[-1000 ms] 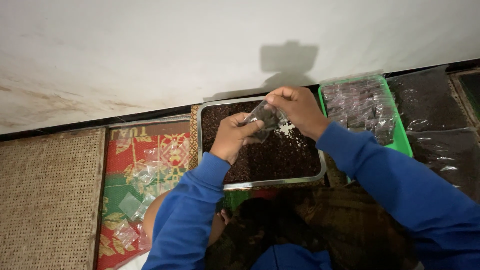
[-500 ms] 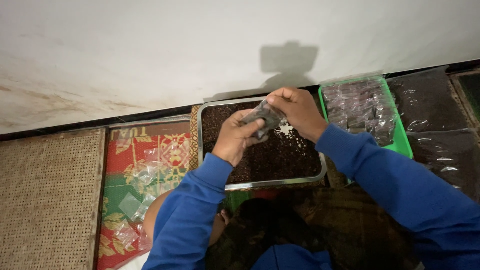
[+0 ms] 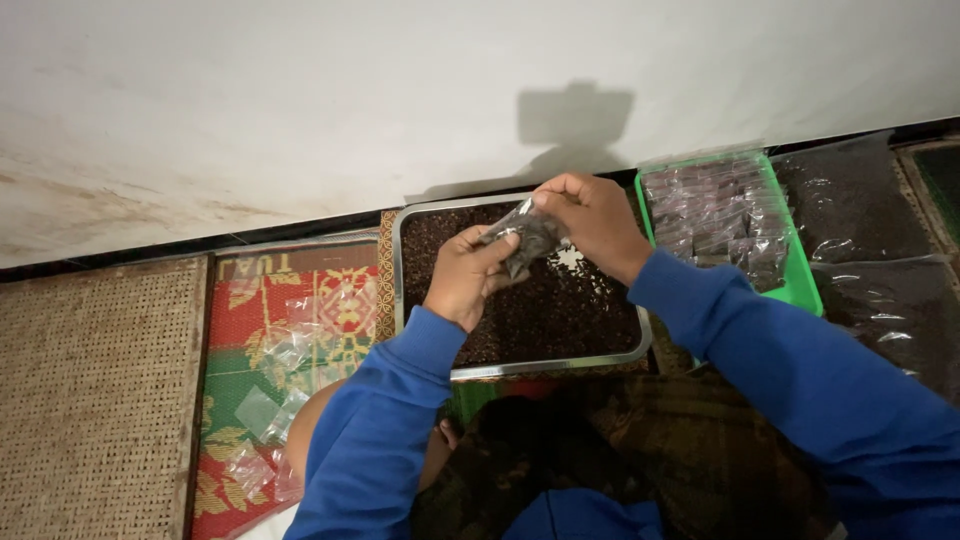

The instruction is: Filling small plastic bags with granular material from a tray and placing them into a basket

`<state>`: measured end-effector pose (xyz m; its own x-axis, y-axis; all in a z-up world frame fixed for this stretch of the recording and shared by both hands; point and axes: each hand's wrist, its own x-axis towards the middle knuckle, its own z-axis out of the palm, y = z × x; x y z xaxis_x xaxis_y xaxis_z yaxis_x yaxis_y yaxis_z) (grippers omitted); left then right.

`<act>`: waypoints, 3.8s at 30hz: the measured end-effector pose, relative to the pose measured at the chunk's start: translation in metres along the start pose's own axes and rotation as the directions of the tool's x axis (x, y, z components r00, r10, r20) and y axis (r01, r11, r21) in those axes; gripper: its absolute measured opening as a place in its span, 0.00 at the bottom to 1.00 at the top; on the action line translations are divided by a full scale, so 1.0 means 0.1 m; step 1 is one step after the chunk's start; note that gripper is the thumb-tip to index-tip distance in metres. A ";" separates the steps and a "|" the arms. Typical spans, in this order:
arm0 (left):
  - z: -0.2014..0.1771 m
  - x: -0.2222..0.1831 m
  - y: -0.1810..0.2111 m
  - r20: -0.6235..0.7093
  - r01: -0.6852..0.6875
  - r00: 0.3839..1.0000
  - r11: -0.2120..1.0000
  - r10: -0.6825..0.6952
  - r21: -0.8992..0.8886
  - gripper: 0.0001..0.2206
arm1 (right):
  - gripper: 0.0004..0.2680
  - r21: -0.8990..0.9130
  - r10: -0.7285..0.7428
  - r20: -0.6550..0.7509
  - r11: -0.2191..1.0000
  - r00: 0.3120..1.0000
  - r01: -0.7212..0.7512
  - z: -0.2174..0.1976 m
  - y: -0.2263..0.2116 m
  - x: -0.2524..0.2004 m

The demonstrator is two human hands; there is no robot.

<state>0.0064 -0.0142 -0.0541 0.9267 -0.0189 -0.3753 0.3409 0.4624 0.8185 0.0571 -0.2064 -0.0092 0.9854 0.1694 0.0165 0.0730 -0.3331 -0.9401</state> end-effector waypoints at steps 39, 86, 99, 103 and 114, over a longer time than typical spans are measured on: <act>-0.03 -0.05 0.05 0.106 -0.098 0.991 0.975 0.078 0.200 0.37 | 0.07 -0.282 -0.197 0.081 0.936 0.977 0.212 -0.45 0.15 0.19; -0.37 -1.67 1.15 -0.420 0.362 0.908 0.524 -0.010 0.771 0.29 | 0.06 -0.889 0.481 0.290 0.456 0.827 0.046 -1.60 4.06 -0.57; -0.71 -1.56 1.02 -0.309 0.260 0.951 0.562 -0.008 0.785 0.30 | 0.14 -0.834 0.528 -0.146 0.388 0.836 -0.391 -2.06 5.40 -0.94; -0.76 -1.58 1.00 -0.271 0.218 0.962 0.585 0.003 0.781 0.30 | 0.16 -0.759 0.594 -0.239 0.380 0.768 -0.529 -1.84 5.27 -0.87; -0.52 -1.59 1.13 -0.379 0.378 0.918 0.548 -0.118 0.746 0.32 | 0.23 -0.775 0.525 -0.237 0.405 0.817 -0.486 -1.78 5.40 -0.86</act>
<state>-0.1110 0.0867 0.0758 0.7506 0.2640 -0.6058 0.6554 -0.4149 0.6312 0.0389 -0.5663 -0.4577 0.8800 -0.2567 -0.3997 -0.3298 -0.9357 -0.1252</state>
